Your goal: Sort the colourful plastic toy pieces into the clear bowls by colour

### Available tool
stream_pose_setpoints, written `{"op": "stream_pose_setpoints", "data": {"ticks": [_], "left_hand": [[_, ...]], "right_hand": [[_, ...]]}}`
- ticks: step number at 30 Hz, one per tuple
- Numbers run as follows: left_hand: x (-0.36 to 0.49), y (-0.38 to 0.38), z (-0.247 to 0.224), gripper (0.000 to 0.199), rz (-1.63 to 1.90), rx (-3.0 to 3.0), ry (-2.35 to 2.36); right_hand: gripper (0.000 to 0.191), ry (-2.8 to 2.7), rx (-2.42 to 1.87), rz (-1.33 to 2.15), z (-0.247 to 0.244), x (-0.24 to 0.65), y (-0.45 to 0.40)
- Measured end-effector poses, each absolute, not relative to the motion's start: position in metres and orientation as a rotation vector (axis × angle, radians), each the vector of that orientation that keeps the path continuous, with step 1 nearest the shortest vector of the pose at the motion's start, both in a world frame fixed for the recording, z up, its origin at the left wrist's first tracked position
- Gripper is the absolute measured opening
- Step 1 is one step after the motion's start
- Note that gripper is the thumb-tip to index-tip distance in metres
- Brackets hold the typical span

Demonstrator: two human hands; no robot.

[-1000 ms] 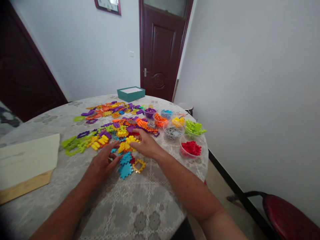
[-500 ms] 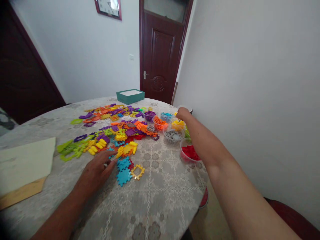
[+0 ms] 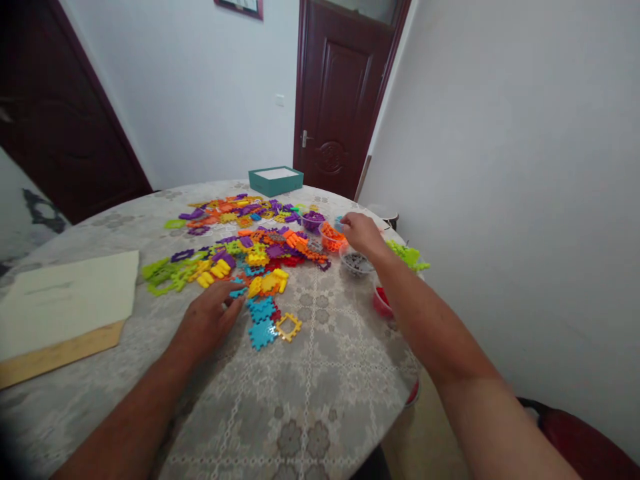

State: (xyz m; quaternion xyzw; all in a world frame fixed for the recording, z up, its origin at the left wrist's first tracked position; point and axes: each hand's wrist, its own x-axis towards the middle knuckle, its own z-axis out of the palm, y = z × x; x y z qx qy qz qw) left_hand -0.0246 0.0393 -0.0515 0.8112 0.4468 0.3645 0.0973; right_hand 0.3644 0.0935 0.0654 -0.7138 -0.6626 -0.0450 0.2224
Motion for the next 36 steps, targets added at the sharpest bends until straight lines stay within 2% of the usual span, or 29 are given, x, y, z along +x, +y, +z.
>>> {"op": "stream_pose_setpoints", "data": {"ticks": [3, 5, 9, 12, 14, 19, 25, 32, 36], "left_hand": [[-0.025, 0.039, -0.052, 0.029, 1.062, 2.412, 1.352], [-0.024, 0.039, -0.052, 0.03, 1.027, 2.418, 1.363], [-0.022, 0.038, -0.056, 0.036, 0.965, 2.43, 1.383], [-0.021, 0.037, -0.06, 0.042, 0.93, 2.426, 1.383], [-0.021, 0.037, -0.063, 0.046, 0.889, 2.421, 1.391], [-0.022, 0.037, -0.066, 0.051, 0.793, 2.439, 1.382], [-0.021, 0.033, -0.06, 0.041, 0.81, 2.421, 1.388], [-0.02, 0.033, -0.054, 0.019, 0.838, 2.431, 1.338], [-0.018, 0.031, -0.052, 0.015, 0.906, 2.411, 1.261]], "right_hand": [[0.026, -2.112, -1.683, 0.129, 0.04, 0.312, 0.065], [0.029, -2.196, -1.589, 0.224, 0.014, 0.28, 0.055], [0.054, -2.256, -1.438, 0.233, -0.037, 0.236, 0.061], [0.07, -2.325, -1.396, 0.273, -0.056, 0.225, 0.072], [0.069, -2.353, -1.402, 0.319, -0.058, 0.224, 0.073], [0.05, -2.351, -1.399, 0.451, -0.048, 0.23, 0.058], [0.036, -2.281, -1.324, 0.763, -0.038, 0.239, 0.048], [0.051, -1.85, -1.275, 1.201, -0.043, 0.251, 0.054], [0.057, -1.681, -1.182, 1.308, -0.044, 0.251, 0.056]]}}
